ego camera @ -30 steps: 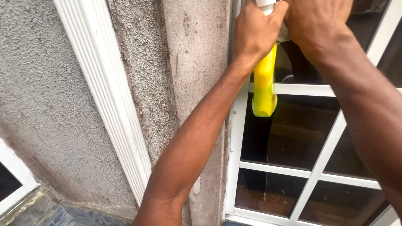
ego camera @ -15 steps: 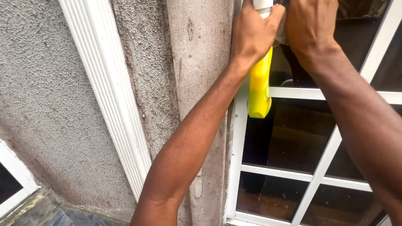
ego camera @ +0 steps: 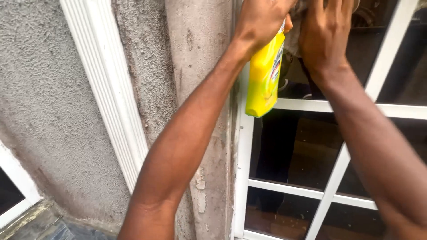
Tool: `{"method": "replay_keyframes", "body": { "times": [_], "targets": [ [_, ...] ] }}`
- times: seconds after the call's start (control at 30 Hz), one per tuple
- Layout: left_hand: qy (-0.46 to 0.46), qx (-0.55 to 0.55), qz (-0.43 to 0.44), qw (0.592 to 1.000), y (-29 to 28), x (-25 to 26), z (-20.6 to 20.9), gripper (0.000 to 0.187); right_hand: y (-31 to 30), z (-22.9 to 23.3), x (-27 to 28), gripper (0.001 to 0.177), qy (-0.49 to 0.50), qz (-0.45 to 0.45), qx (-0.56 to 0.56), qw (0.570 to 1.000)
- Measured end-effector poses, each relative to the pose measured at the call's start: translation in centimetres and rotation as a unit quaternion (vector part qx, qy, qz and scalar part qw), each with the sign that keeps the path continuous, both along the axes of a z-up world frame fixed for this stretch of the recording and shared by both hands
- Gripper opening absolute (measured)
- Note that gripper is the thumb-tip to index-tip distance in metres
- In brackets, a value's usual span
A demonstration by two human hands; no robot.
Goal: Cleaning an exterior glass window using a spray cleaner and a cloth.
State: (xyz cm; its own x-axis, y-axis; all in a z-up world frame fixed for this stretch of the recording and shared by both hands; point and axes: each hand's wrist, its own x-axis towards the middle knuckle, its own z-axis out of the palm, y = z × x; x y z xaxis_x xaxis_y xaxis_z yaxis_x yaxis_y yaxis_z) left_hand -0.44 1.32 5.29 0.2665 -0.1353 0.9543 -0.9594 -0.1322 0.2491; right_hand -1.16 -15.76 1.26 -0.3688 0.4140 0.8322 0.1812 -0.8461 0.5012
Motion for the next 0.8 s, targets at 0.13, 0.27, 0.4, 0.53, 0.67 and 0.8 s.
{"method": "replay_keyframes", "body": {
  "times": [0.13, 0.27, 0.4, 0.53, 0.67, 0.8],
  "targets": [
    [-0.006, 0.069, -0.084, 0.994, -1.2, 4.0, 1.9, 0.037, -0.1, -0.9, 0.3, 0.044, 0.029, 0.069, 0.042, 0.996],
    [0.082, 0.075, -0.137, 0.984, -1.2, 3.2, 2.9, 0.033, -1.8, -1.1, 2.5, 0.038, 0.033, 0.075, 0.045, 0.996],
    [0.088, 0.128, -0.029, 0.987, -1.1, 1.9, 3.7, 0.043, -2.0, -0.9, 2.5, 0.026, 0.027, 0.087, 0.031, 0.995],
    [0.106, 0.132, -0.008, 0.985, -1.4, 3.7, 4.3, 0.041, -2.0, -0.6, 2.6, 0.029, 0.017, 0.087, 0.031, 0.996],
    [0.085, 0.120, 0.009, 0.989, -1.2, 3.3, 3.9, 0.041, -1.6, -0.3, 1.3, 0.028, 0.023, 0.088, 0.025, 0.996],
    [0.110, 0.025, -0.041, 0.993, -1.0, 1.9, 2.4, 0.032, -0.9, 1.1, -0.6, 0.038, -0.026, 0.048, 0.021, 0.998]
  ]
}}
